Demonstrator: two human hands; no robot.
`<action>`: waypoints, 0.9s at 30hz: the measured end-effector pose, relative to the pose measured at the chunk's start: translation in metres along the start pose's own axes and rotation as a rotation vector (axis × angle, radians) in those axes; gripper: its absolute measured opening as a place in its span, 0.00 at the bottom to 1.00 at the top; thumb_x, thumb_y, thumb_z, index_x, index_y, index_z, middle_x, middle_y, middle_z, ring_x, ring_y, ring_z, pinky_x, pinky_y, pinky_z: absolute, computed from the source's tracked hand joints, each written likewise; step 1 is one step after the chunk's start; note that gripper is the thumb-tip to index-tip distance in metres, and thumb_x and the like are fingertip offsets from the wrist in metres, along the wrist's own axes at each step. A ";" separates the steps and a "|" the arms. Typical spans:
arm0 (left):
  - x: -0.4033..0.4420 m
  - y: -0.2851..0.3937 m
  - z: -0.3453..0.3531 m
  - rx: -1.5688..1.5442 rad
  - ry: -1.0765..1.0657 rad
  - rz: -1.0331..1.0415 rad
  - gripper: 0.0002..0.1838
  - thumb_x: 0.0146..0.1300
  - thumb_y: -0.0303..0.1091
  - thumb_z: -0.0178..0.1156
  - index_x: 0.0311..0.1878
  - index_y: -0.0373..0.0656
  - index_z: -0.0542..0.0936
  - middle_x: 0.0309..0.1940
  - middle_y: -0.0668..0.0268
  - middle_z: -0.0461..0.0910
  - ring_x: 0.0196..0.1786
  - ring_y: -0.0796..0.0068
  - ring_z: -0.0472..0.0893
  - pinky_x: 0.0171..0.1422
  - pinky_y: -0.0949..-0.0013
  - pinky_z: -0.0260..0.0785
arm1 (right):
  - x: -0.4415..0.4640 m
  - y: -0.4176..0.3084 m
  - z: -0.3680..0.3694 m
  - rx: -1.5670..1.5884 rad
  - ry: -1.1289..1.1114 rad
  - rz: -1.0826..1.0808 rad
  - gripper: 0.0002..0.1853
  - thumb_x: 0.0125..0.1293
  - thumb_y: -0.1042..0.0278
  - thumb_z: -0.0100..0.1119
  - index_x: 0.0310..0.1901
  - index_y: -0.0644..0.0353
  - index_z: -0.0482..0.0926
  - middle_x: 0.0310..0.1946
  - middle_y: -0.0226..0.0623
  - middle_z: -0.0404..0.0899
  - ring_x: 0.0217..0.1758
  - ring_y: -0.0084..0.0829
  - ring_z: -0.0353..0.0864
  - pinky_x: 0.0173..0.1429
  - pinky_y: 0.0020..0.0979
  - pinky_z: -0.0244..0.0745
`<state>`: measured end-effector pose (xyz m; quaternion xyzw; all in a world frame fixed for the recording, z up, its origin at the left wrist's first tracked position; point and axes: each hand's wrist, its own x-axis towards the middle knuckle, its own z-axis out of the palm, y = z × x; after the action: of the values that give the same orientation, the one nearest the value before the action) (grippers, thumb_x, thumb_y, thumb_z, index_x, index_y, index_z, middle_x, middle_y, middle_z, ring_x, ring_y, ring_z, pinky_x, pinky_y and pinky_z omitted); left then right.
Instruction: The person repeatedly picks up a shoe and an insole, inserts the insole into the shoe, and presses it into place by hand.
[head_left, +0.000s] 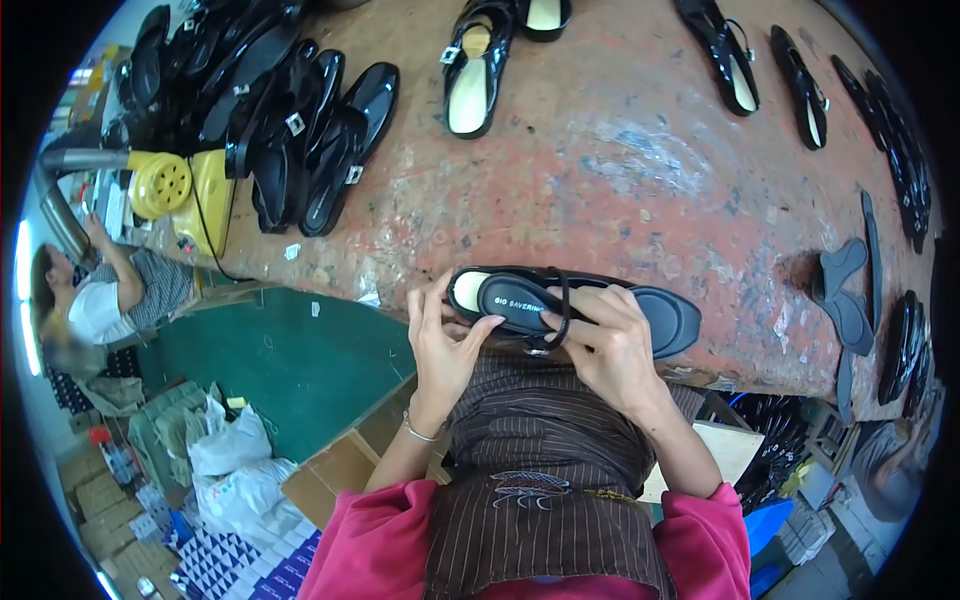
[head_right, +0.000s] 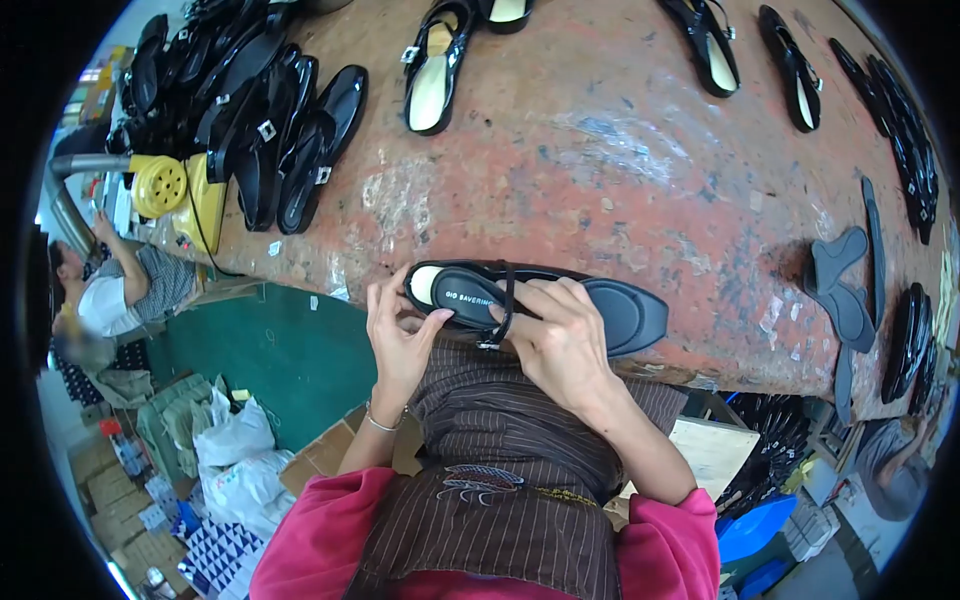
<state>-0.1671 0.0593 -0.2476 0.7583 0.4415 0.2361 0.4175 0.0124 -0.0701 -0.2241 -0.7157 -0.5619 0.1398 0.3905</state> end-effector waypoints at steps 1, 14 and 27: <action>0.001 -0.003 -0.001 -0.015 -0.013 0.000 0.39 0.51 0.26 0.79 0.67 0.33 0.74 0.50 0.63 0.70 0.37 0.80 0.78 0.37 0.76 0.80 | 0.001 0.003 0.001 0.003 -0.017 0.016 0.14 0.50 0.76 0.72 0.41 0.56 0.91 0.51 0.39 0.87 0.54 0.40 0.84 0.61 0.40 0.73; 0.009 -0.014 -0.009 -0.124 -0.115 -0.020 0.45 0.41 0.33 0.85 0.64 0.31 0.73 0.50 0.61 0.70 0.37 0.77 0.79 0.38 0.75 0.84 | 0.014 -0.003 0.025 0.050 -0.092 0.056 0.16 0.50 0.78 0.72 0.43 0.59 0.91 0.52 0.37 0.88 0.52 0.37 0.82 0.59 0.40 0.75; 0.024 -0.025 -0.001 -0.374 -0.063 -0.266 0.15 0.63 0.24 0.72 0.49 0.32 0.78 0.35 0.65 0.81 0.28 0.85 0.81 0.28 0.81 0.78 | 0.013 -0.007 0.033 -0.014 -0.145 0.045 0.19 0.48 0.81 0.70 0.46 0.64 0.89 0.59 0.48 0.82 0.59 0.43 0.81 0.63 0.41 0.78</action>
<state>-0.1673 0.0867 -0.2682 0.6100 0.4728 0.2331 0.5916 -0.0093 -0.0442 -0.2380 -0.7190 -0.5734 0.1960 0.3405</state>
